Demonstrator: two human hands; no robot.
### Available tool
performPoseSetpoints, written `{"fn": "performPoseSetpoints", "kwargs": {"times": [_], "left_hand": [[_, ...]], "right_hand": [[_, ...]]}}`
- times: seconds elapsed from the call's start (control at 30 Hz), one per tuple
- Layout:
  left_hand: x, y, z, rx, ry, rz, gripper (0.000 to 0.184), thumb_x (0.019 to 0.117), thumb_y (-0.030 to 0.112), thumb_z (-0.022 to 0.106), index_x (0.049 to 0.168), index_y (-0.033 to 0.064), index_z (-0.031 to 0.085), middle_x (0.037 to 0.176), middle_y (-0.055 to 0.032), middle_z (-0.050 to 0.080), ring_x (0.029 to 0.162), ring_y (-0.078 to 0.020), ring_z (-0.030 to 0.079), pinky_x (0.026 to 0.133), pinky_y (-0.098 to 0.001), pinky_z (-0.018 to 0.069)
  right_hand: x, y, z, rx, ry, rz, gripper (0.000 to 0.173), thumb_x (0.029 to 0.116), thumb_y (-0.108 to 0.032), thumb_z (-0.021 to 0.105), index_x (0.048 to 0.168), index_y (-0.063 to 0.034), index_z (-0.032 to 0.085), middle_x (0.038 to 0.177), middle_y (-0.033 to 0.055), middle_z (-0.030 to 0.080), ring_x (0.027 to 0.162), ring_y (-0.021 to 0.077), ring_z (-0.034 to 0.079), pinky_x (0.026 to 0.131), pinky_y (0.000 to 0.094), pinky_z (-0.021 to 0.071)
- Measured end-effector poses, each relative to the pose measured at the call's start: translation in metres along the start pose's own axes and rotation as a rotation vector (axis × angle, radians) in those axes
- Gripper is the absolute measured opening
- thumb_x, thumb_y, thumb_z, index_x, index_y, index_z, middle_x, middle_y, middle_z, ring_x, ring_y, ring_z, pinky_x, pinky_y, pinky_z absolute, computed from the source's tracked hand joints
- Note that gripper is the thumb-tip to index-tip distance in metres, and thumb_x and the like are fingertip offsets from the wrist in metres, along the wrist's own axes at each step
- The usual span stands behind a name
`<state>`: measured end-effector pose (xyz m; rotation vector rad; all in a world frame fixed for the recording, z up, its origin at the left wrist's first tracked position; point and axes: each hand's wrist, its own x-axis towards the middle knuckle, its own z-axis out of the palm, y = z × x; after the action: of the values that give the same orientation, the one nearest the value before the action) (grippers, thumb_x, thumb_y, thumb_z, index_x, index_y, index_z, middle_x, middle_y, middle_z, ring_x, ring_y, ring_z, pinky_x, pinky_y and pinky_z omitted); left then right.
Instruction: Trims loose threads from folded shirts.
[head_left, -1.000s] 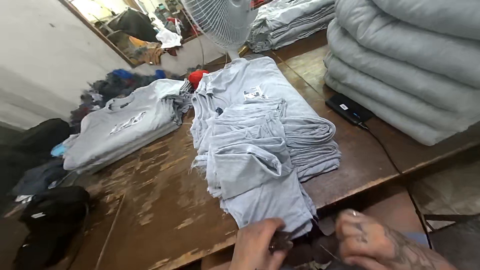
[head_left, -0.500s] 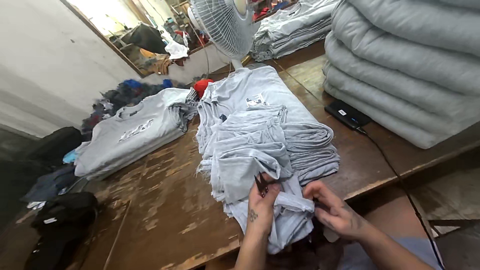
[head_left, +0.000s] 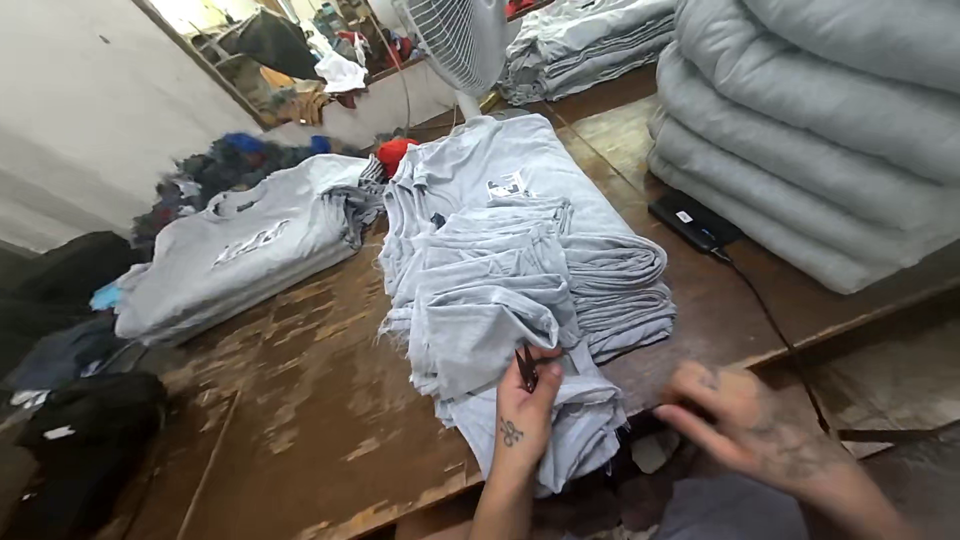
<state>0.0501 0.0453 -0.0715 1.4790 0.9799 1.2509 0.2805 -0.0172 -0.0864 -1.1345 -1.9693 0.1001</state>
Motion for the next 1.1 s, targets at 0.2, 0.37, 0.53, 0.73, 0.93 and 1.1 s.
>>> {"fn": "performPoseSetpoints", "kwargs": {"times": [0.2, 0.37, 0.53, 0.73, 0.93, 1.1], "left_hand": [[-0.002, 0.0, -0.002, 0.02, -0.062, 0.024, 0.02, 0.0932, -0.001, 0.056, 0.111, -0.0007, 0.065, 0.092, 0.0067, 0.069, 0.075, 0.0039, 0.061, 0.069, -0.0152, 0.0524], [-0.008, -0.005, -0.012, 0.026, -0.158, 0.113, 0.017, 0.0965, 0.004, 0.058, 0.11, 0.0003, 0.067, 0.083, 0.0102, 0.064, 0.07, 0.0063, 0.056, 0.064, -0.013, 0.0487], [-0.004, -0.007, -0.007, 0.011, -0.174, 0.115, 0.018, 0.0965, 0.005, 0.057, 0.111, 0.001, 0.067, 0.084, 0.0104, 0.065, 0.071, 0.0061, 0.057, 0.064, -0.0132, 0.0491], [-0.01, -0.005, -0.012, 0.071, -0.262, 0.072, 0.024, 0.094, 0.005, 0.06, 0.117, -0.0011, 0.065, 0.078, 0.0103, 0.062, 0.065, 0.0045, 0.056, 0.062, -0.0145, 0.0487], [-0.016, -0.001, -0.025, 0.538, -0.45, 0.251, 0.031, 0.0968, 0.013, 0.061, 0.126, 0.0005, 0.064, 0.08, -0.0043, 0.067, 0.062, -0.0073, 0.059, 0.058, -0.0244, 0.0521], [-0.01, 0.037, -0.022, 1.009, -0.567, 0.628, 0.036, 0.0964, 0.033, 0.055, 0.119, 0.0087, 0.069, 0.088, -0.0067, 0.067, 0.071, -0.0217, 0.068, 0.055, -0.0392, 0.0557]], "right_hand": [[0.016, 0.004, 0.039, 0.198, 0.205, -0.155, 0.017, 0.1, -0.016, 0.057, 0.094, -0.0086, 0.071, 0.082, 0.0075, 0.07, 0.078, 0.0154, 0.068, 0.072, 0.0271, 0.0565], [-0.025, 0.016, -0.016, 0.538, -0.159, -0.09, 0.036, 0.1068, -0.036, 0.052, 0.089, -0.0095, 0.068, 0.077, -0.0005, 0.064, 0.075, -0.0006, 0.062, 0.068, 0.0129, 0.0507], [0.0, -0.009, -0.006, 0.223, -0.005, 0.033, 0.069, 0.0981, -0.069, 0.045, 0.129, -0.009, 0.062, 0.107, 0.0101, 0.068, 0.091, 0.0122, 0.066, 0.078, 0.026, 0.0565], [0.008, -0.007, 0.054, 0.002, 0.095, -0.047, 0.017, 0.0912, -0.017, 0.059, 0.093, -0.0047, 0.071, 0.079, 0.0088, 0.072, 0.067, 0.0213, 0.071, 0.06, 0.0367, 0.0593], [-0.021, 0.001, 0.01, -0.032, -0.021, -0.102, 0.024, 0.0979, -0.017, 0.053, 0.087, -0.0081, 0.071, 0.074, 0.0047, 0.07, 0.066, 0.0164, 0.069, 0.061, 0.0306, 0.0571], [-0.038, -0.007, 0.013, -0.019, 0.078, -0.123, 0.027, 0.102, -0.018, 0.049, 0.088, -0.0107, 0.07, 0.069, 0.0025, 0.066, 0.065, 0.0146, 0.066, 0.061, 0.0291, 0.0542]]}}
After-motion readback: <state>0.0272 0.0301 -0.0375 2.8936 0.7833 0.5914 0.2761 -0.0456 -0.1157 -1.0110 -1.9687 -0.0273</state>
